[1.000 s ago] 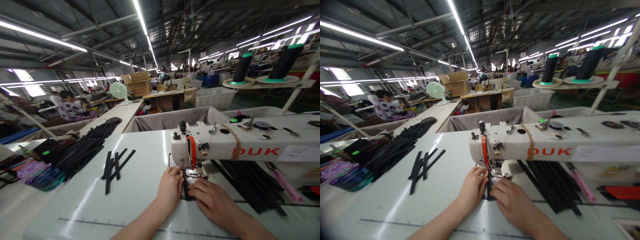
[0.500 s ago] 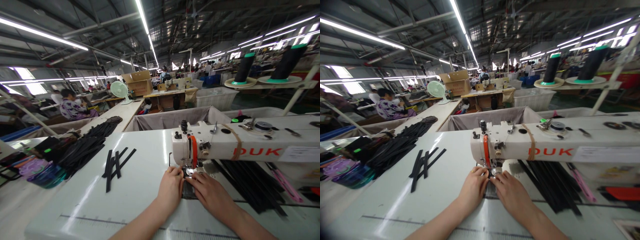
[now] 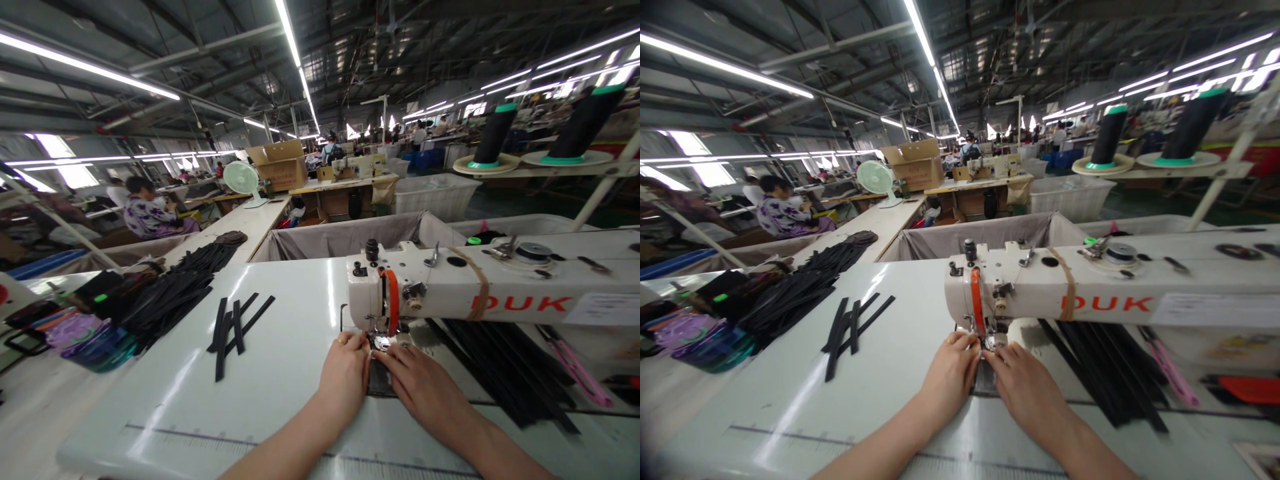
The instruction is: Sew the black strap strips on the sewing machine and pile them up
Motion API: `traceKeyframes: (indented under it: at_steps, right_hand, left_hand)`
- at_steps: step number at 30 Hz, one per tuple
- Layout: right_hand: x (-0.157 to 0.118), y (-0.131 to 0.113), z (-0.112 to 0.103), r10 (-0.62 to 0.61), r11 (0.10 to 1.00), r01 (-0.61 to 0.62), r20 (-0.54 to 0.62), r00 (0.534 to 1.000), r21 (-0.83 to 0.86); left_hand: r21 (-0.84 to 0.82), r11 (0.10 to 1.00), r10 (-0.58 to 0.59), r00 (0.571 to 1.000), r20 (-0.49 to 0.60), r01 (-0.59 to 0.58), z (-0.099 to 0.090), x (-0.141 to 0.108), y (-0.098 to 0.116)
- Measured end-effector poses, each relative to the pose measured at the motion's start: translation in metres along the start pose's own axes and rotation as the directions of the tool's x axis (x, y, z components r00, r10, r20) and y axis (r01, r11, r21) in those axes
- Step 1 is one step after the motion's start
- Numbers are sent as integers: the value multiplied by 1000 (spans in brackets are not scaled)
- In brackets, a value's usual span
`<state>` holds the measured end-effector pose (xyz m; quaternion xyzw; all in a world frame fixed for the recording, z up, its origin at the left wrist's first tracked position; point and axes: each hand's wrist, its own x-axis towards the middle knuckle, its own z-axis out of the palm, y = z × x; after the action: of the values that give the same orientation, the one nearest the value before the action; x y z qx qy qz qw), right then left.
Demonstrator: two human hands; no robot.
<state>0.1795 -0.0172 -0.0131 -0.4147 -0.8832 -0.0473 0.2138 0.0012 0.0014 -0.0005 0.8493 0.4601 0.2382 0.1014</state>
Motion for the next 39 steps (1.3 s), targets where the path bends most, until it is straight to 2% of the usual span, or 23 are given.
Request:
traceKeyframes:
  at_steps: [13,19,22,25,27,29,30,32,35,37,39]
  right_hand:
    - [-1,-1,-3,12,999,-11,-21,1000,30]
    - [-2,-3,2,30,998,-29,-6,1000,62]
    - [-3,2,-1,51,995,-47,-40,998,89]
    - [-9,19,-10,206,976,-215,-156,966,-44]
    - [-16,34,-16,329,891,-375,-205,922,-255]
    - [-23,48,-19,421,790,-454,-173,890,-411]
    - [-26,53,-20,438,781,-456,-146,887,-427]
    - [-27,58,-21,468,795,-473,-113,877,-379]
    - [-23,53,-25,544,832,-545,-35,838,-103]
    - [-18,43,-30,558,805,-572,130,820,155]
    - [-13,31,-35,480,722,-577,323,815,382]
  left_hand:
    - [221,973,52,998,42,-60,5,6,5]
    - [150,987,50,999,7,-51,4,1,2]
    - [46,999,-25,997,-73,28,3,7,-7]
    - [5,997,-74,990,-120,75,4,16,-18]
    - [44,998,-31,998,-54,34,4,21,-24]
    - [98,995,-14,1000,18,12,0,23,-26]
    - [126,992,-32,999,31,28,-4,23,-27]
    - [194,973,-130,991,21,124,-16,20,-28]
    - [333,871,-357,931,-74,361,-38,12,-31]
    - [343,833,-403,901,-159,434,-47,8,-30]
    - [169,901,-375,914,-154,398,-48,6,-24]
